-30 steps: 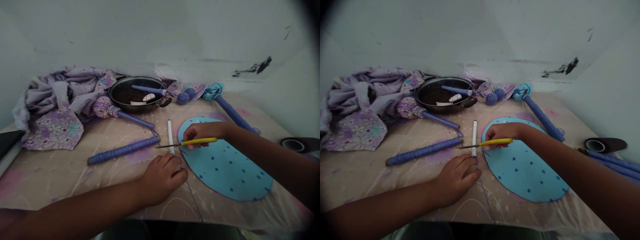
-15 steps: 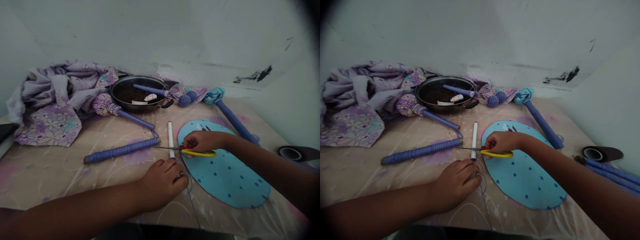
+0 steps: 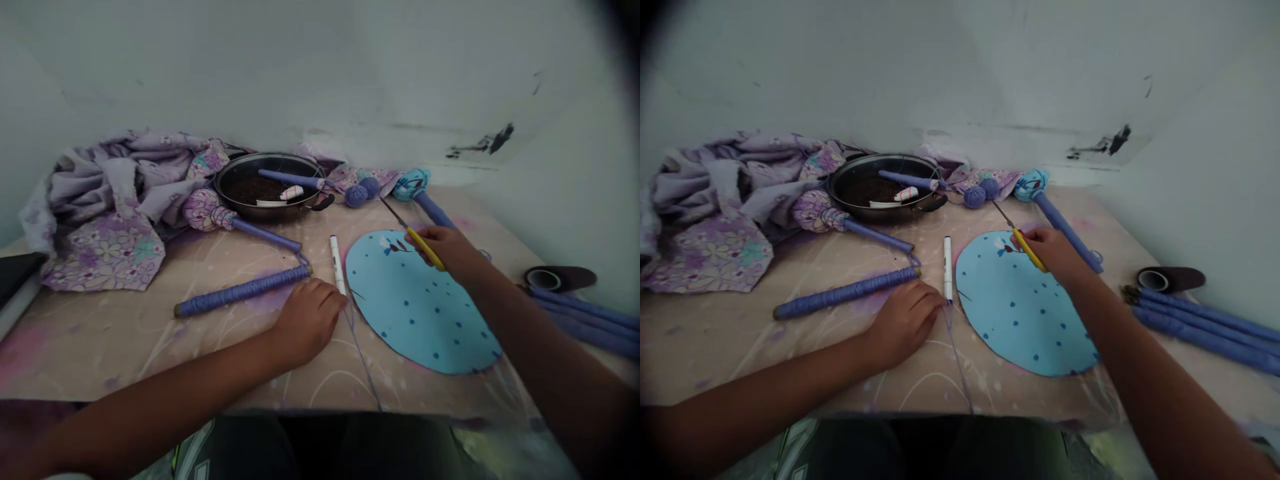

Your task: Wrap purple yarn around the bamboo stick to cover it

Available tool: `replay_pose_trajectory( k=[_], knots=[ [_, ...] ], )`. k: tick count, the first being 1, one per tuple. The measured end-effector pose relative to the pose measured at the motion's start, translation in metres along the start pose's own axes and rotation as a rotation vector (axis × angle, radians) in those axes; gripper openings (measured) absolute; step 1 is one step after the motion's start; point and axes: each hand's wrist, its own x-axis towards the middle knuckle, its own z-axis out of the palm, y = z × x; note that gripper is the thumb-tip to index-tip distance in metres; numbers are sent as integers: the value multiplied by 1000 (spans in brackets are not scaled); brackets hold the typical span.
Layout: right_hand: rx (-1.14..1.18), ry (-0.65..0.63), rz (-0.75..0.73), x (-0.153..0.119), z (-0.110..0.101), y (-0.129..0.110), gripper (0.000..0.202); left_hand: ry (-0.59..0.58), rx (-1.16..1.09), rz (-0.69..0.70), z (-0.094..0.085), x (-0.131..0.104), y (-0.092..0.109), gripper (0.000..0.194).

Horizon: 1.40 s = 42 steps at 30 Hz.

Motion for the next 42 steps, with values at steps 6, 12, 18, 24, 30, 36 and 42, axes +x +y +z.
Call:
replay_pose_trajectory(
  k=[6,12,18,24,30,36,42],
  knots=[
    [558,247,-91,14,45,7,42,7,102,99,-37,5,5,27],
    [742,336,-92,23,41,35,45,-39,298,362,-68,60,7,27],
    [850,366,-67,33,35,42,45,-62,444,177,-15,193,-26,36],
    [1015,405,-61,41,35,46,43,-488,450,-41,42,220,-59,29],
    [1064,450,-79,44,40,44,42,-473,332,-38,20,171,-70,39],
    [962,372,-90,41,42,38,40,-326,142,-375,-52,84,-61,42],
    [891,287,-94,36,41,35,36,-765,121,-467,-59,42,-67,28]
  ],
)
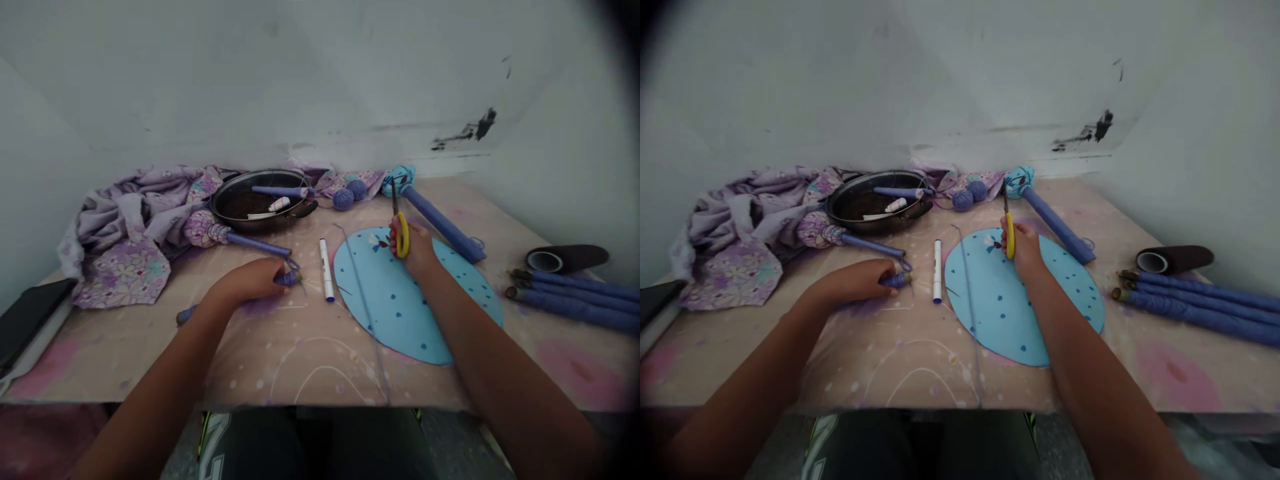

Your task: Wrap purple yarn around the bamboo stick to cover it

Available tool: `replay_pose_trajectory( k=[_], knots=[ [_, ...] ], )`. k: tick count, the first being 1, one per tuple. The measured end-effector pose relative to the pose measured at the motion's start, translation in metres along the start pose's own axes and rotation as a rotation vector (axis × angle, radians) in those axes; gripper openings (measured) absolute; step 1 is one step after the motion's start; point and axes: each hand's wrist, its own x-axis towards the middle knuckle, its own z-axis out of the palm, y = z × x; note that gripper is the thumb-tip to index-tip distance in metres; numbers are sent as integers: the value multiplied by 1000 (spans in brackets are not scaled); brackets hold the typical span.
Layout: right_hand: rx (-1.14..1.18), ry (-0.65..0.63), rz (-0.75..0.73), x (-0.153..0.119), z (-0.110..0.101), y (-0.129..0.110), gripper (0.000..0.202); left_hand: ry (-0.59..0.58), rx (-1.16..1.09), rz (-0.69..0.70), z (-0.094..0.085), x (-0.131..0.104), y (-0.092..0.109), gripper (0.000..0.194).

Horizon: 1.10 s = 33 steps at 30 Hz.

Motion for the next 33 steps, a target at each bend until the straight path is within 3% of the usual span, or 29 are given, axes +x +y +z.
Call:
replay_pose_trajectory(
  k=[4,8,10,15,17,19,22,26,30,33],
  knots=[
    [-77,-83,-4,-13,3,-12,35,80,-86,64,-1,7,-5,31],
    [-149,-252,6,-38,16,-28,41,164,-242,130,-10,2,-1,32],
    [-263,-295,-45,-46,22,-31,43,135,-302,164,-11,-1,2,31],
    [-774,-98,-377,-37,19,-21,35,153,-238,202,4,6,2,29],
    [-900,-31,-369,-31,13,-17,33,138,-195,200,14,10,3,29],
    [-826,-41,-234,-31,13,-17,36,141,-128,162,20,10,11,31],
    [-540,-204,-51,-49,26,-20,40,276,13,96,21,2,31,34],
    [-336,-436,-22,-85,53,-24,43,380,41,140,15,-10,50,32],
    [-219,-654,91,-106,67,-21,46,387,-6,151,11,-13,50,31],
    [-163,-714,125,-109,69,-13,43,383,-60,153,8,-12,47,30]
  ],
)
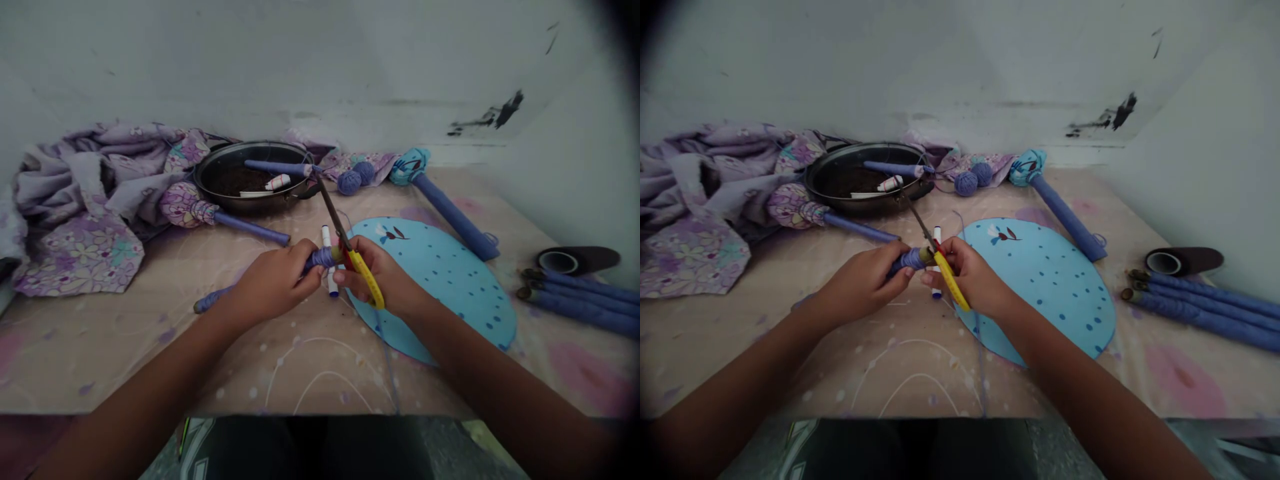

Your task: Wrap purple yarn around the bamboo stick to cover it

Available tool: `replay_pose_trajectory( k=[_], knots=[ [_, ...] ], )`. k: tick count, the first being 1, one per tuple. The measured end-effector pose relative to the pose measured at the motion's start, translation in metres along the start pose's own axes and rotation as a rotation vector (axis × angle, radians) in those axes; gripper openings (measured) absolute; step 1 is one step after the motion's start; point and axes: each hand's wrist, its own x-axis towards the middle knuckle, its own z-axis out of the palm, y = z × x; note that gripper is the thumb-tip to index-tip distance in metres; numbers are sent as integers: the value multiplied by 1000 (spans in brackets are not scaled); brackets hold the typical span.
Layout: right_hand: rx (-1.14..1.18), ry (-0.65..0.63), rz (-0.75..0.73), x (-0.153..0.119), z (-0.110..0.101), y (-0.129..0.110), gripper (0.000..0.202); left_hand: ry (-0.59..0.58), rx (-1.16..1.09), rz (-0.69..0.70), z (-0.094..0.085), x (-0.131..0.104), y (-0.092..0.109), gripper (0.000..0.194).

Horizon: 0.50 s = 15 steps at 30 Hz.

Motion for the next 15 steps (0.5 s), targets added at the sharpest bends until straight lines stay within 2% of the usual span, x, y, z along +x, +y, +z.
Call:
replay_pose_trajectory(
  k=[4,7,12,15],
  knots=[
    [-30,48,-14,4,0,10,39,30,-52,-26,-1,5,-6,31],
    [-202,109,-83,3,0,13,33,39,-29,-58,3,8,-11,31],
    [-960,148,-297,-8,0,12,23,-53,-3,39,17,8,-9,28],
    [-1261,149,-370,-10,-1,9,19,-66,81,76,22,6,-2,31]
  ],
)
